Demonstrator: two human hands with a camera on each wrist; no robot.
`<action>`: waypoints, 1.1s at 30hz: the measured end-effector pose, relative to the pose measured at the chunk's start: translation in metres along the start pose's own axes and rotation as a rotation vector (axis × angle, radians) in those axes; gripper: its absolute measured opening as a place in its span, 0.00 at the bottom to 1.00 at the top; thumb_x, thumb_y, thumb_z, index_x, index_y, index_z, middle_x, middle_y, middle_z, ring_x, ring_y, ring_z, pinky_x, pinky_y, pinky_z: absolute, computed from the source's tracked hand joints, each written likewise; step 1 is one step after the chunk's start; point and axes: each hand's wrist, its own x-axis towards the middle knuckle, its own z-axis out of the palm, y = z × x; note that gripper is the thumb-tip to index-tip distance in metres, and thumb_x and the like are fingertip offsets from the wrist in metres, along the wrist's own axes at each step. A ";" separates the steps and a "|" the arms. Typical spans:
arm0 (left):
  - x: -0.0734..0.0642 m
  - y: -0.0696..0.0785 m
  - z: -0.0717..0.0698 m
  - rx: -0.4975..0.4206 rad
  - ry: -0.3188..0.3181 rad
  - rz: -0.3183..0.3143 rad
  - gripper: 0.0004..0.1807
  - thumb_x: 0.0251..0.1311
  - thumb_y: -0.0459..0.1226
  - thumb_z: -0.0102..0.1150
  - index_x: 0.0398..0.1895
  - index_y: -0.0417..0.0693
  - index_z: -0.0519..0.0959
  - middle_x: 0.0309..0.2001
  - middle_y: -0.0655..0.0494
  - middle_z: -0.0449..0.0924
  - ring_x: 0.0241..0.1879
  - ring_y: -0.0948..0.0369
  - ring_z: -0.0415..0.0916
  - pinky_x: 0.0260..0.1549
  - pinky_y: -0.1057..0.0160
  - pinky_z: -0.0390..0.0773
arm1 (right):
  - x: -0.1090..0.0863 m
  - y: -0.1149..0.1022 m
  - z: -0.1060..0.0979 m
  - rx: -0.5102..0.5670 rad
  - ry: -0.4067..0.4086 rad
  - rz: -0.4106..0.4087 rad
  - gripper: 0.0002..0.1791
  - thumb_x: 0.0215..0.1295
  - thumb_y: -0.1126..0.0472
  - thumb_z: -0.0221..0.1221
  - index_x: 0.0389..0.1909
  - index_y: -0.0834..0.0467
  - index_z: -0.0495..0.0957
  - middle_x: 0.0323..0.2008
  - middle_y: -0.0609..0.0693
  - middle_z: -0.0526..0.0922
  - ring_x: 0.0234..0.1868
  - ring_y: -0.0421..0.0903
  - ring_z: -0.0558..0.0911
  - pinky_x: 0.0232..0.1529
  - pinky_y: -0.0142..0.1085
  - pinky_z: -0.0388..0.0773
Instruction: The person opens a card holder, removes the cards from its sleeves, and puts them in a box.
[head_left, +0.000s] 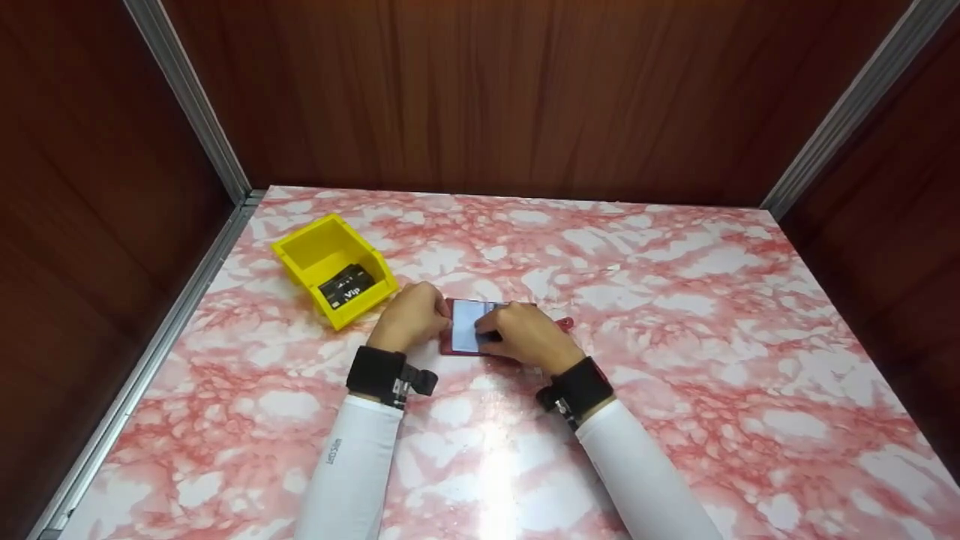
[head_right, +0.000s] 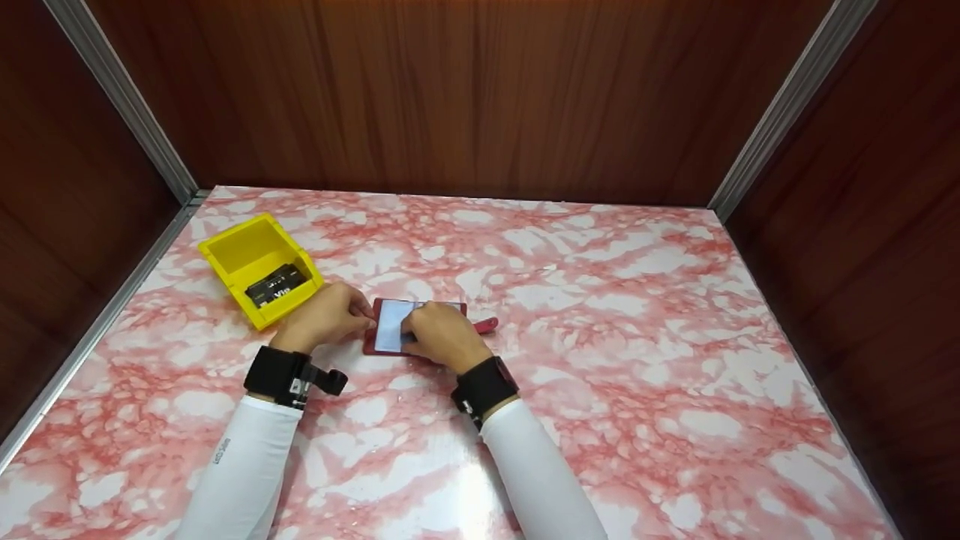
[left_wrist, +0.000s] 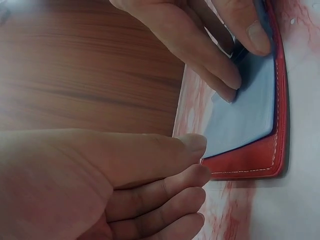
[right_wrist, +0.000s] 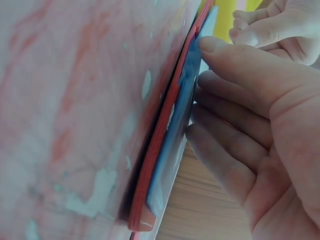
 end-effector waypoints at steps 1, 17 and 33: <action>0.000 0.000 0.000 -0.003 -0.002 -0.006 0.04 0.64 0.32 0.70 0.34 0.42 0.91 0.29 0.54 0.85 0.30 0.59 0.75 0.30 0.66 0.70 | 0.000 0.000 0.000 0.007 -0.001 0.003 0.07 0.70 0.54 0.73 0.40 0.53 0.90 0.35 0.46 0.91 0.37 0.42 0.85 0.44 0.44 0.87; -0.001 0.015 0.005 0.019 0.031 0.001 0.06 0.70 0.38 0.71 0.42 0.45 0.90 0.37 0.50 0.87 0.43 0.54 0.78 0.48 0.57 0.79 | -0.017 0.038 -0.040 0.154 0.022 0.205 0.16 0.66 0.60 0.76 0.53 0.58 0.91 0.51 0.54 0.94 0.53 0.53 0.92 0.57 0.49 0.88; 0.013 0.031 0.053 0.051 0.087 0.252 0.07 0.69 0.33 0.70 0.46 0.40 0.91 0.41 0.47 0.93 0.45 0.52 0.90 0.52 0.52 0.87 | -0.022 0.043 -0.037 0.115 -0.070 0.320 0.13 0.57 0.60 0.80 0.44 0.55 0.94 0.42 0.50 0.94 0.41 0.46 0.83 0.51 0.46 0.83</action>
